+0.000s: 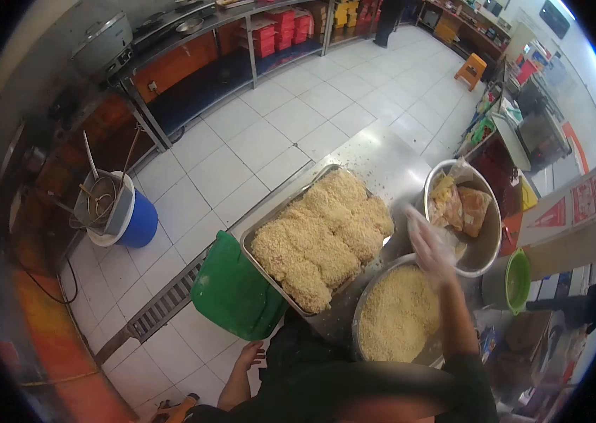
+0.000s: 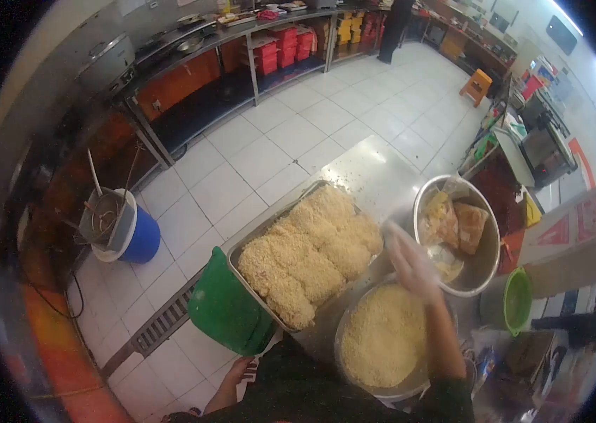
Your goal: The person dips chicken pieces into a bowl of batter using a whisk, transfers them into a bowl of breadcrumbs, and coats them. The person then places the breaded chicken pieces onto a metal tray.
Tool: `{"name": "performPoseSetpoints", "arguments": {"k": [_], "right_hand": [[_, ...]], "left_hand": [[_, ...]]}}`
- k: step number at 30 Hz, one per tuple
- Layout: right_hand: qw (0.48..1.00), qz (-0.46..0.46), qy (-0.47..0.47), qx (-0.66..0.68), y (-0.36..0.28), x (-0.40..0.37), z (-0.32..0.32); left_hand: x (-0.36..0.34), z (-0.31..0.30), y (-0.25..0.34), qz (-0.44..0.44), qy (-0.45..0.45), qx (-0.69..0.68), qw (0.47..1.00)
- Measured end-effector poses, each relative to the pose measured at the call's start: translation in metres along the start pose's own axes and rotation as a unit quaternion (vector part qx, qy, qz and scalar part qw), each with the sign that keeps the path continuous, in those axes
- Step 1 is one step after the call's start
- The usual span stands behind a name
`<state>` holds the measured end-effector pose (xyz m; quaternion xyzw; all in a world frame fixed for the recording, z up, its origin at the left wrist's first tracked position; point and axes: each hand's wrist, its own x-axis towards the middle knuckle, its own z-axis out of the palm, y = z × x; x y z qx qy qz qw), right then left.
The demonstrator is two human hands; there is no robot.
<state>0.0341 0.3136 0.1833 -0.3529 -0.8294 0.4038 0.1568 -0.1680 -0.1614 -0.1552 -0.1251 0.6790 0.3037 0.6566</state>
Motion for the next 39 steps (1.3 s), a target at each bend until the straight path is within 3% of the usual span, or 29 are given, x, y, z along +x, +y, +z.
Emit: {"name": "performPoseSetpoints", "arguments": {"k": [2, 4, 5, 6, 7, 8, 10, 13, 15, 19, 20, 27, 32, 34, 35, 37, 39], "right_hand": [[0.994, 0.093, 0.057, 0.026, -0.02, -0.085, -0.019], [0.975, 0.175, 0.017, -0.133, 0.031, -0.178, -0.041], [0.969, 0.209, 0.03, -0.129, 0.031, -0.209, -0.039], [0.91, 0.339, -0.002, -0.239, 0.029, -0.243, -0.039], [0.819, 0.464, -0.043, -0.333, 0.025, -0.279, -0.038], [0.799, 0.509, -0.031, -0.32, 0.032, -0.314, -0.03], [0.79, 0.518, -0.035, -0.325, 0.059, -0.371, -0.013], [0.76, 0.55, -0.031, -0.345, 0.06, -0.398, -0.003], [0.76, 0.481, 0.065, -0.432, 0.072, -0.42, 0.007], [0.77, 0.524, 0.016, -0.363, 0.074, -0.419, 0.005], [0.769, 0.535, 0.062, -0.344, 0.077, -0.423, 0.007], [0.8, 0.55, 0.086, -0.225, 0.024, -0.442, -0.045], [0.808, 0.554, 0.126, -0.158, 0.034, -0.437, -0.05], [0.817, 0.556, 0.148, -0.036, 0.054, -0.433, -0.044], [0.818, 0.554, 0.15, -0.038, 0.065, -0.429, -0.044], [0.764, 0.636, 0.071, -0.079, 0.08, -0.422, -0.045], [0.768, 0.631, 0.098, -0.049, 0.083, -0.422, -0.041]], "left_hand": [[0.005, 0.004, 0.0, -0.002, -0.006, 0.025, 1.0], [0.012, 0.007, 0.004, -0.012, -0.022, 0.067, 0.997], [0.016, 0.01, 0.006, -0.014, -0.014, 0.084, 0.996], [0.021, 0.016, 0.007, -0.017, -0.01, 0.108, 0.994], [0.026, 0.02, 0.008, -0.033, -0.028, 0.151, 0.988], [0.031, 0.021, 0.013, -0.022, -0.03, 0.155, 0.987], [0.034, 0.029, 0.021, -0.016, -0.046, 0.188, 0.981], [0.029, 0.042, 0.039, 0.06, -0.034, 0.207, 0.976], [0.025, 0.05, 0.055, 0.064, -0.044, 0.239, 0.968], [0.051, 0.049, 0.065, 0.063, -0.113, 0.237, 0.963], [0.051, 0.051, 0.065, 0.076, -0.106, 0.23, 0.964], [0.047, 0.047, 0.061, 0.081, -0.117, 0.249, 0.958], [0.034, 0.05, 0.05, 0.052, -0.095, 0.264, 0.958], [0.031, 0.052, 0.047, 0.038, -0.084, 0.27, 0.959], [0.03, 0.052, 0.046, 0.03, -0.08, 0.271, 0.959], [0.029, 0.052, 0.048, 0.023, -0.076, 0.273, 0.959], [0.033, 0.048, 0.05, 0.087, -0.1, 0.323, 0.937]]}}
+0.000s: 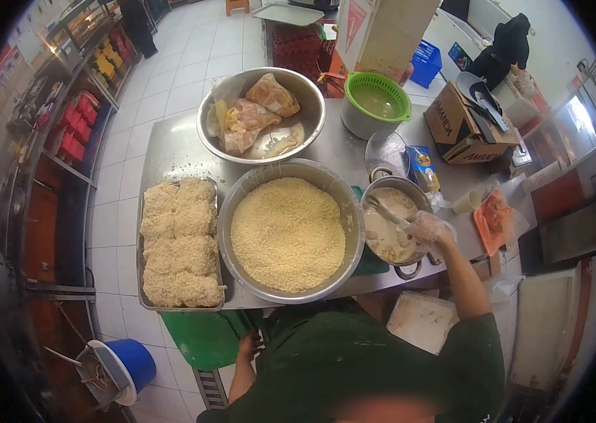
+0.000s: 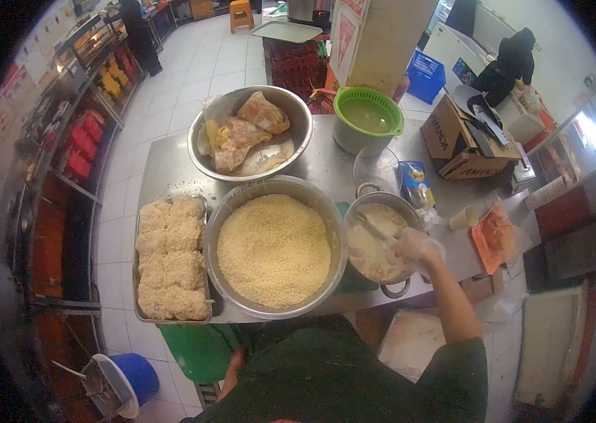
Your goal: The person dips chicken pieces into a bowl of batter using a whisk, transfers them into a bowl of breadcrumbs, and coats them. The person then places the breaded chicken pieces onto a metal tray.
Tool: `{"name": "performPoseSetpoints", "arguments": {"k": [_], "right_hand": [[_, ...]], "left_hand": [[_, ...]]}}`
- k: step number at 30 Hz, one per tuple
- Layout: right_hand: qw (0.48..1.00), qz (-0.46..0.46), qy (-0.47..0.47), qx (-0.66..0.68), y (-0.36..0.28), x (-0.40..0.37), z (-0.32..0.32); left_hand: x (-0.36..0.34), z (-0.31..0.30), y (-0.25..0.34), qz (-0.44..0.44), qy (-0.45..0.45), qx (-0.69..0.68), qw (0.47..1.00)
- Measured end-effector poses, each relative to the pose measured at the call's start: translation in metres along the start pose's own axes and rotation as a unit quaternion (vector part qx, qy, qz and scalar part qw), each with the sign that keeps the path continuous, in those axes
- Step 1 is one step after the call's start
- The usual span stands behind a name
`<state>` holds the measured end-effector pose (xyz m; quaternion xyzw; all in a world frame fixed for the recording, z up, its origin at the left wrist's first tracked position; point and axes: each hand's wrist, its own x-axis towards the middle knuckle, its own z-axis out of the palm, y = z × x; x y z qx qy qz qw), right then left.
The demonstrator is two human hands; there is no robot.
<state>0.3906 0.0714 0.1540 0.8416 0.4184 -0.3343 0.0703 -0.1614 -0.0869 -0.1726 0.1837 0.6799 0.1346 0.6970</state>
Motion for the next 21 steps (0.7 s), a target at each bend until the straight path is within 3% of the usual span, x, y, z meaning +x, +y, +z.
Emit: {"name": "performPoseSetpoints", "arguments": {"k": [7, 11, 13, 14, 16, 21], "right_hand": [[0.983, -0.069, 0.023, 0.166, 0.038, -0.027, -0.005], [0.975, -0.037, 0.031, 0.215, 0.052, -0.051, -0.005], [0.953, -0.01, 0.102, 0.284, 0.055, -0.061, 0.001], [0.953, -0.008, 0.103, 0.283, 0.062, -0.062, 0.002], [0.953, -0.18, 0.158, 0.184, 0.075, -0.063, 0.002], [0.975, -0.073, 0.167, 0.129, 0.082, -0.074, 0.004]], "left_hand": [[0.024, -0.001, -0.02, -0.035, -0.001, -0.092, 0.995], [-0.006, 0.015, 0.002, -0.05, 0.025, -0.052, 0.997], [-0.014, 0.018, 0.009, -0.065, 0.029, -0.028, 0.997], [-0.018, 0.019, 0.012, -0.067, 0.027, -0.013, 0.997], [-0.011, 0.017, 0.003, -0.069, 0.025, 0.002, 0.997], [0.009, -0.003, -0.015, -0.043, -0.011, -0.054, 0.998]]}}
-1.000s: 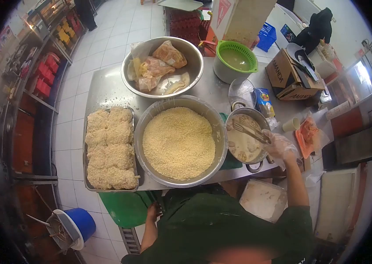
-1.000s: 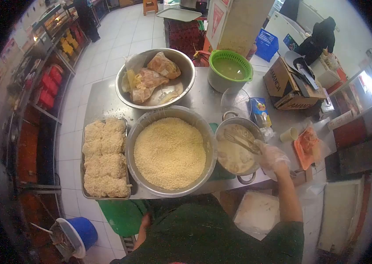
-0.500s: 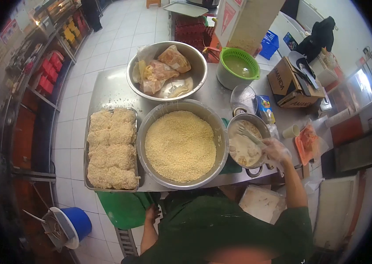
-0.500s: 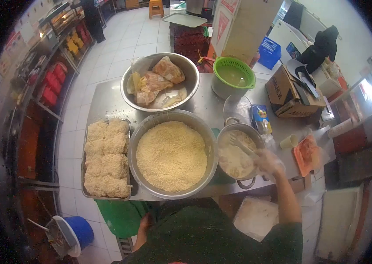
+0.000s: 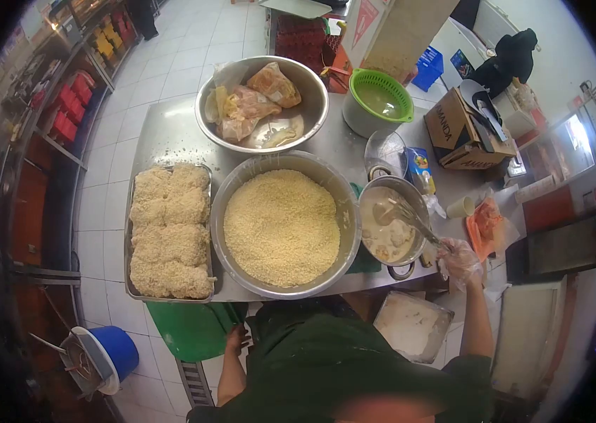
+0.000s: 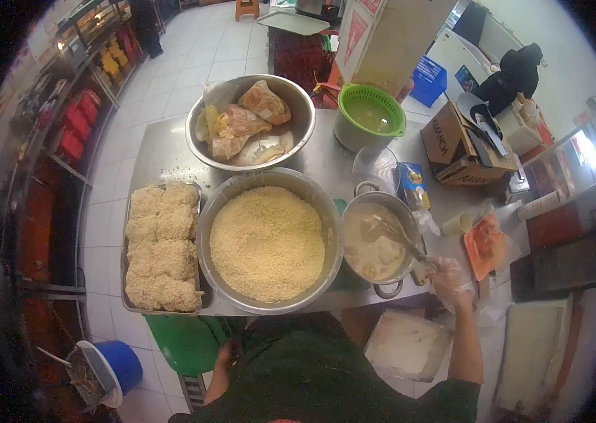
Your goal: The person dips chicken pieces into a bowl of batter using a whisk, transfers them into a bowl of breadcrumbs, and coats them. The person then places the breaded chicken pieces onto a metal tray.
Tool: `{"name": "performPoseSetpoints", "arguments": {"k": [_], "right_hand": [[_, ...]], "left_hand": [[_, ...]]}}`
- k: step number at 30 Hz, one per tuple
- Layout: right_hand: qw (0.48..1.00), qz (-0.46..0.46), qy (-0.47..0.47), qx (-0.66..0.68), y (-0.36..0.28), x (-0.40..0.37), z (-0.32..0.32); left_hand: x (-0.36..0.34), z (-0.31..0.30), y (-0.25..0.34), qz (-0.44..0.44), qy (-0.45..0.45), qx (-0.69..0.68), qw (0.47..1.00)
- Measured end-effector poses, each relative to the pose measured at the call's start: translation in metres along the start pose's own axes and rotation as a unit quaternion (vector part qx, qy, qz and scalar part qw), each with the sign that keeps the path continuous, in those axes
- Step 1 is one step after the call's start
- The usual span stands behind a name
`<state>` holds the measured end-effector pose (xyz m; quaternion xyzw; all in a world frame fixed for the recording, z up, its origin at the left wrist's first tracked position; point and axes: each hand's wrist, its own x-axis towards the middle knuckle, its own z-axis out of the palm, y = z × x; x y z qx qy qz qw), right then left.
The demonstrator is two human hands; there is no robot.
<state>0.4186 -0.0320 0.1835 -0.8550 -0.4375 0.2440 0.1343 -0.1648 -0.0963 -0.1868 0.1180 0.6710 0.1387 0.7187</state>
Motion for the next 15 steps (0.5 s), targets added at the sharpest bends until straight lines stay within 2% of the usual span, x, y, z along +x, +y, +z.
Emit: {"name": "performPoseSetpoints", "arguments": {"k": [2, 4, 7, 8, 9, 10, 11, 13, 14, 15], "right_hand": [[0.999, 0.031, 0.004, -0.025, 0.004, -0.003, -0.001], [0.971, -0.012, 0.04, -0.234, -0.013, -0.003, -0.003], [0.95, -0.032, 0.065, -0.304, -0.012, -0.003, -0.006], [0.95, -0.032, 0.066, -0.305, -0.014, 0.0, -0.01], [0.931, -0.021, 0.049, -0.362, -0.019, 0.003, -0.016], [0.909, -0.01, 0.032, -0.417, -0.025, 0.006, -0.022], [0.909, -0.009, 0.031, -0.416, -0.032, 0.007, -0.029], [0.874, -0.102, 0.01, -0.474, -0.051, 0.011, -0.044], [0.862, -0.108, -0.038, -0.495, -0.065, 0.017, -0.051], [0.862, -0.105, -0.037, -0.494, -0.07, 0.028, -0.051]], "left_hand": [[0.0, 0.002, 0.003, 0.001, 0.003, 0.001, 1.0], [0.0, 0.004, 0.008, 0.011, 0.007, 0.003, 1.0], [0.004, 0.004, 0.007, 0.009, 0.005, 0.008, 1.0], [0.01, 0.0, 0.0, 0.05, -0.021, -0.003, 0.999], [0.015, -0.003, -0.005, 0.089, -0.045, -0.015, 0.995], [0.014, -0.001, -0.003, 0.089, -0.046, -0.016, 0.995], [0.013, 0.001, -0.001, 0.075, -0.042, -0.016, 0.996], [0.002, 0.007, 0.012, 0.063, -0.04, -0.012, 0.997], [-0.008, 0.011, 0.019, 0.035, -0.007, 0.007, 0.999], [-0.017, 0.015, 0.026, 0.008, 0.027, 0.026, 0.999]]}}
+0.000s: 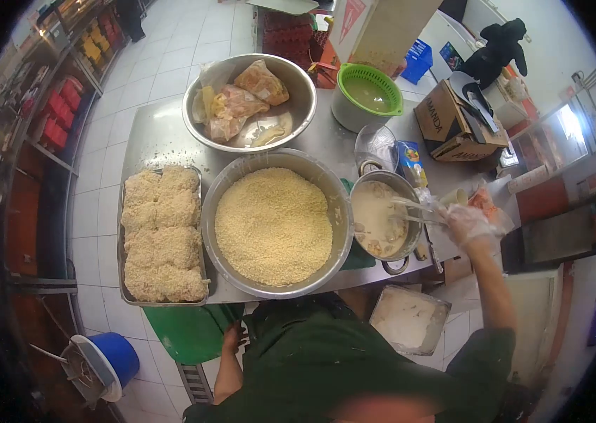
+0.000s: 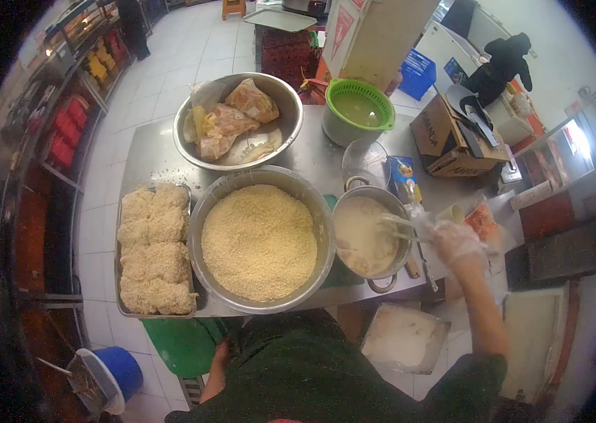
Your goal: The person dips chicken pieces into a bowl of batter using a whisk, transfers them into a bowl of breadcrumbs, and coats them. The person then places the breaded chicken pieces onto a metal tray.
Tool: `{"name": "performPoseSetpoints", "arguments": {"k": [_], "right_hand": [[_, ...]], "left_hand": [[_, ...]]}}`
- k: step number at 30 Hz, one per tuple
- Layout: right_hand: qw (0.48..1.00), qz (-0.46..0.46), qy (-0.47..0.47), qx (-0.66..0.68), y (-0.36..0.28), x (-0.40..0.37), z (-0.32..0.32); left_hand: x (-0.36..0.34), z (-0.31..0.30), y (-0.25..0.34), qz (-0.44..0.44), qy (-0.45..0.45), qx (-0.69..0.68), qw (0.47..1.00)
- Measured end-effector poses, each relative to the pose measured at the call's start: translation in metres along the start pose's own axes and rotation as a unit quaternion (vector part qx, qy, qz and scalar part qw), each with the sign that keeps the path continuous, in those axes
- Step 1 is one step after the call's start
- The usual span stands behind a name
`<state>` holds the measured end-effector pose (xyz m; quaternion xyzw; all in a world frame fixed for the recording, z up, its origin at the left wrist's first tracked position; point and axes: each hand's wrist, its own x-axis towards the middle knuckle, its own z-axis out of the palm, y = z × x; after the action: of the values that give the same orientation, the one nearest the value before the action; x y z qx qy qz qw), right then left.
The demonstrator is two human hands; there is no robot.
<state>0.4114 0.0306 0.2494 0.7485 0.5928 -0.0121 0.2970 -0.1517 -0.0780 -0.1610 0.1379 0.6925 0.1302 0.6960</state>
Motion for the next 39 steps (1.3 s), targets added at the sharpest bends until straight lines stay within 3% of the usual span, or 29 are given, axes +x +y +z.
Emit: {"name": "performPoseSetpoints", "arguments": {"k": [5, 8, 11, 14, 18, 20, 21, 23, 24, 26, 30, 33, 35, 39], "right_hand": [[0.994, -0.082, -0.052, -0.06, -0.018, 0.05, -0.015], [0.996, -0.056, -0.071, -0.007, -0.019, 0.081, 0.02], [0.982, -0.129, -0.084, -0.109, -0.028, 0.071, 0.001], [0.989, -0.089, -0.089, -0.076, -0.019, 0.057, -0.008], [0.985, -0.113, -0.109, -0.077, 0.019, 0.044, 0.004], [0.989, -0.118, -0.074, 0.047, 0.037, 0.027, 0.004], [0.989, -0.117, -0.074, 0.047, 0.037, 0.02, -0.002], [0.953, 0.026, -0.173, 0.249, 0.033, 0.009, -0.013], [0.953, 0.027, -0.171, 0.249, 0.035, 0.005, -0.009], [0.933, 0.029, -0.12, 0.338, 0.039, -0.001, 0.001], [0.925, 0.041, -0.102, 0.365, 0.044, -0.009, 0.01], [0.953, -0.037, -0.017, 0.299, 0.049, -0.013, 0.026], [0.987, -0.044, 0.095, 0.123, 0.033, -0.024, 0.016], [0.991, 0.0, 0.097, 0.089, 0.009, -0.032, 0.026]], "left_hand": [[0.018, -0.004, 0.002, 0.006, -0.023, -0.013, 1.0], [0.018, -0.001, 0.001, 0.031, -0.025, -0.02, 0.999], [0.009, 0.003, -0.007, 0.025, -0.008, -0.029, 0.999], [0.001, 0.003, -0.013, -0.004, -0.002, -0.028, 1.0], [0.001, 0.003, -0.027, -0.051, 0.016, -0.028, 0.998], [0.001, 0.002, -0.03, -0.054, 0.017, -0.022, 0.998], [0.003, 0.001, -0.033, -0.057, 0.019, -0.016, 0.998], [0.011, -0.006, -0.037, -0.045, -0.002, -0.018, 0.999], [0.014, -0.008, -0.035, -0.034, -0.021, -0.02, 0.999], [0.022, -0.007, -0.03, -0.03, -0.019, -0.019, 0.999], [0.033, -0.002, -0.018, 0.019, -0.025, -0.048, 0.998], [0.028, 0.005, -0.002, 0.018, -0.026, -0.041, 0.999], [0.047, -0.001, -0.015, 0.015, -0.037, -0.047, 0.998], [0.038, -0.002, -0.02, 0.024, -0.047, -0.004, 0.999]]}}
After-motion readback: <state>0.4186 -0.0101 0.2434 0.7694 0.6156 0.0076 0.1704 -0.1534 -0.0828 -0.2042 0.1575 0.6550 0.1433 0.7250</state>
